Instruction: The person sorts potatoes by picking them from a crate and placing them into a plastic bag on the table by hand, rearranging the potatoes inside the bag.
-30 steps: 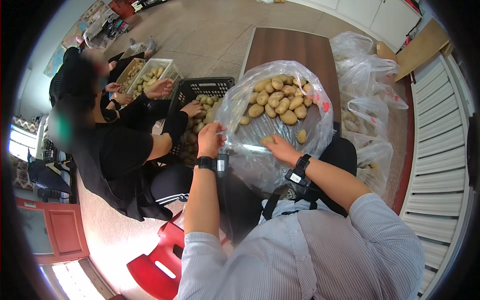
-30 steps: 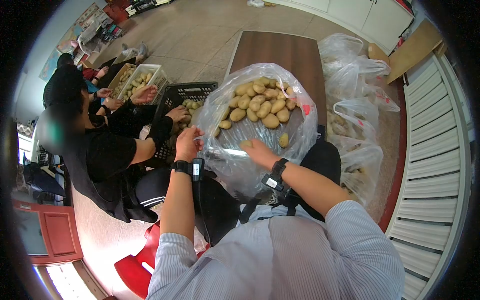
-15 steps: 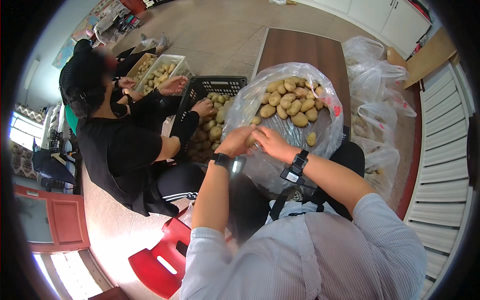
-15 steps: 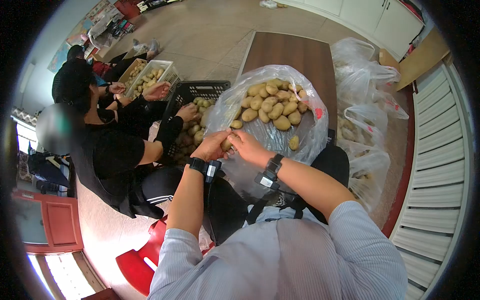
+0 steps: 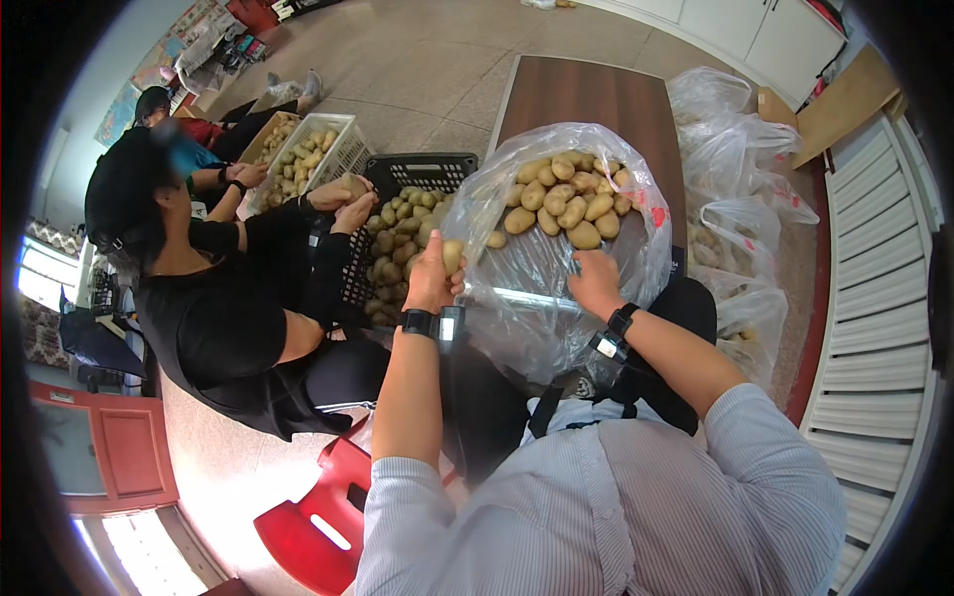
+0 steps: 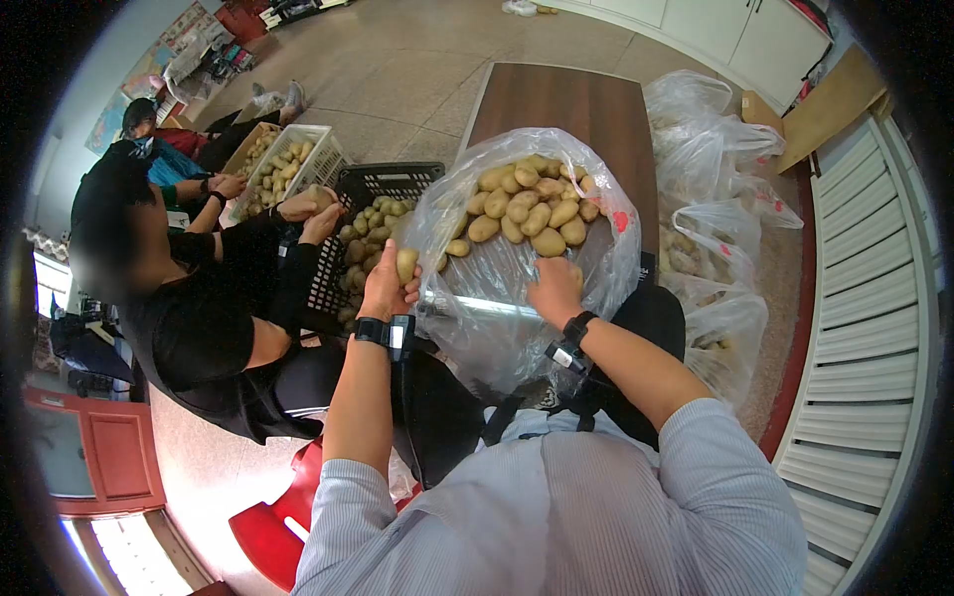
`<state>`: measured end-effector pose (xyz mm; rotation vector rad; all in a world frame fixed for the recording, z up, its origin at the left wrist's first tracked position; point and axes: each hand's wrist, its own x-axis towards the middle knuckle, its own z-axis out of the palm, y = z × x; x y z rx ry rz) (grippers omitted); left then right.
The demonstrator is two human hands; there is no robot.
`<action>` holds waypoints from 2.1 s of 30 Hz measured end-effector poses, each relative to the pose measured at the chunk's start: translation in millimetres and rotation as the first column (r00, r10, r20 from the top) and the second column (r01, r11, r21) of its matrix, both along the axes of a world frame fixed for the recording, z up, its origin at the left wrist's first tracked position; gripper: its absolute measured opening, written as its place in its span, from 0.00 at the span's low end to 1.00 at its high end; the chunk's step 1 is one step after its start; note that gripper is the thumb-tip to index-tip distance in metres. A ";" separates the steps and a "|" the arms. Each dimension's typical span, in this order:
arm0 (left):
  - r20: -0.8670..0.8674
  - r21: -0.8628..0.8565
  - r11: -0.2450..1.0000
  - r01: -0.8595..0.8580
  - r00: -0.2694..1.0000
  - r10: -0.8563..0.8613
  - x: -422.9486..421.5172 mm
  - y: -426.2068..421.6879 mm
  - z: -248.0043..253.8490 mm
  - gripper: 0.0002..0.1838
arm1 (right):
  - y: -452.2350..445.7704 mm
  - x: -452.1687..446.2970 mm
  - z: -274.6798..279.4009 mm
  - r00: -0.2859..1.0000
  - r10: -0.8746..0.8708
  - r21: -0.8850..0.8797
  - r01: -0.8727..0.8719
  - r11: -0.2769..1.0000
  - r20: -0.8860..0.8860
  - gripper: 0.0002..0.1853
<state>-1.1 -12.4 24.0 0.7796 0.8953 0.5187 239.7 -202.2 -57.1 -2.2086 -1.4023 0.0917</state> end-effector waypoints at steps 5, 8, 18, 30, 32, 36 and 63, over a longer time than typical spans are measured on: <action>-0.008 -0.065 0.967 -0.248 0.969 0.248 -1.9 8.2 -9.7 0.28 | -16.6 14.0 -1.6 0.983 -0.180 -0.086 0.176 0.981 -0.041 0.25; 0.027 -0.128 0.908 -0.398 0.914 0.405 -11.8 23.3 -31.2 0.27 | -17.4 21.1 -20.7 0.979 -0.188 -0.208 0.169 0.963 -0.074 0.24; 0.068 -0.123 0.873 -0.472 0.874 0.482 -45.2 55.5 -81.1 0.20 | -23.1 10.1 -38.5 0.983 -0.010 -0.141 -0.016 0.990 -0.185 0.18; 0.057 -0.201 0.772 -0.603 0.780 0.623 -51.4 55.2 -81.4 0.19 | -26.3 -8.8 -28.2 0.943 0.073 0.027 -0.067 0.997 -0.325 0.20; 0.068 -0.181 0.789 -0.588 0.792 0.606 -52.0 57.4 -86.2 0.19 | -26.5 -9.2 -27.7 0.934 0.064 0.023 -0.060 0.998 -0.352 0.20; 0.029 -0.257 0.742 -0.619 0.762 0.647 -49.1 62.0 -90.4 0.21 | -25.9 -10.9 -18.8 0.903 0.030 -0.005 -0.035 0.999 -0.428 0.20; 0.027 0.069 0.971 0.228 0.973 -0.230 5.2 -3.4 -8.6 0.14 | 25.9 -74.1 47.1 0.765 0.251 0.090 -0.246 0.965 -0.593 0.28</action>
